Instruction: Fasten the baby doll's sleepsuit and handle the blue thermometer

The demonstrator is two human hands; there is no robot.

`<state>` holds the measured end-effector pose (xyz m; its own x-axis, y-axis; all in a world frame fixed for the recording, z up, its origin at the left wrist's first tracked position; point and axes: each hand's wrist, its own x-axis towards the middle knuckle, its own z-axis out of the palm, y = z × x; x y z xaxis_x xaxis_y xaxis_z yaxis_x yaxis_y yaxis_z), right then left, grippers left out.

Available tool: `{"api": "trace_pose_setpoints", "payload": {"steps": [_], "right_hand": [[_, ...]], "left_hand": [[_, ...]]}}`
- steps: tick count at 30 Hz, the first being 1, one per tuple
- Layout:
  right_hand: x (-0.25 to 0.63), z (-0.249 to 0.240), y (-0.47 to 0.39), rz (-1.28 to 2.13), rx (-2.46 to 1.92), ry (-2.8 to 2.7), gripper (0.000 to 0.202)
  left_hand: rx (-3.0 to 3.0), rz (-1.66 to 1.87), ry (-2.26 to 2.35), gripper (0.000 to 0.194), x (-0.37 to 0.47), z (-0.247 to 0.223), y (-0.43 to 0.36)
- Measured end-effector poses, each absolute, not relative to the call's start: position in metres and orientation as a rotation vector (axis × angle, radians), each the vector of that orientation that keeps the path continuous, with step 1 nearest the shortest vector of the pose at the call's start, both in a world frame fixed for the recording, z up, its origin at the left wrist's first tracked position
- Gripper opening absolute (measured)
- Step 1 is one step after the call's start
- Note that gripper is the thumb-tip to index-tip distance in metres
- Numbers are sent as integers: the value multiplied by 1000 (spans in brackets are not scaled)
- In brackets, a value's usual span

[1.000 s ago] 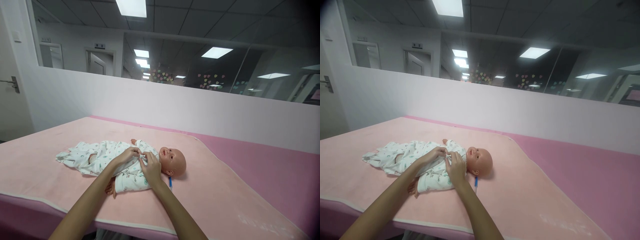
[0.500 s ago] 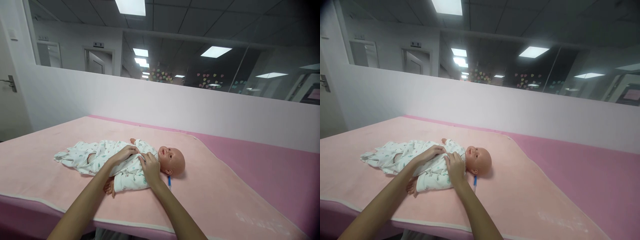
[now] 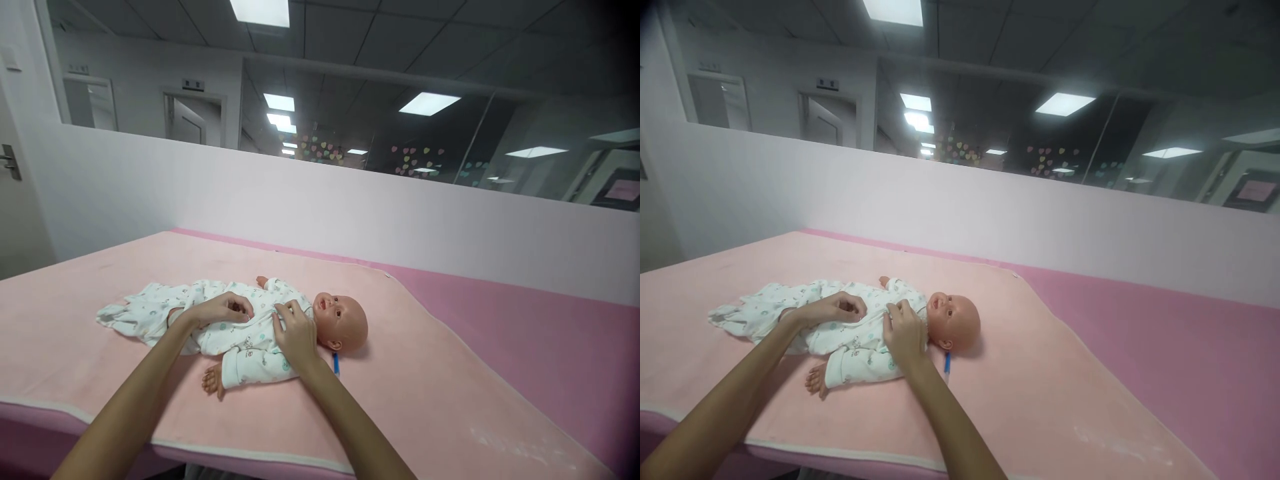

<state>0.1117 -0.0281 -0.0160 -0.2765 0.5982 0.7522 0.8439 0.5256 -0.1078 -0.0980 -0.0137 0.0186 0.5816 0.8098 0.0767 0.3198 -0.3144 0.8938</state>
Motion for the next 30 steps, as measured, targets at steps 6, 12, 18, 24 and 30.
{"api": "trace_pose_setpoints", "payload": {"steps": [6, 12, 18, 24, 30], "right_hand": [[79, 0, -22, -338, -1117, -2156, 19], [70, -7, -18, -244, -1115, -2113, 14], [77, -9, -23, -268, -1082, -2165, 12], [77, -12, -25, -210, -992, -2111, 9], [75, -17, -19, -217, -1027, -2030, 10]], "left_hand": [[1686, 837, 897, 20, -97, 13, -11], [1505, 961, 884, 19, -95, 12, -12], [1520, 978, 924, 20, -97, 9, -7], [1535, 997, 1000, 24, -97, 7, -6], [1614, 987, 1008, 25, -97, 10, -9]]}}
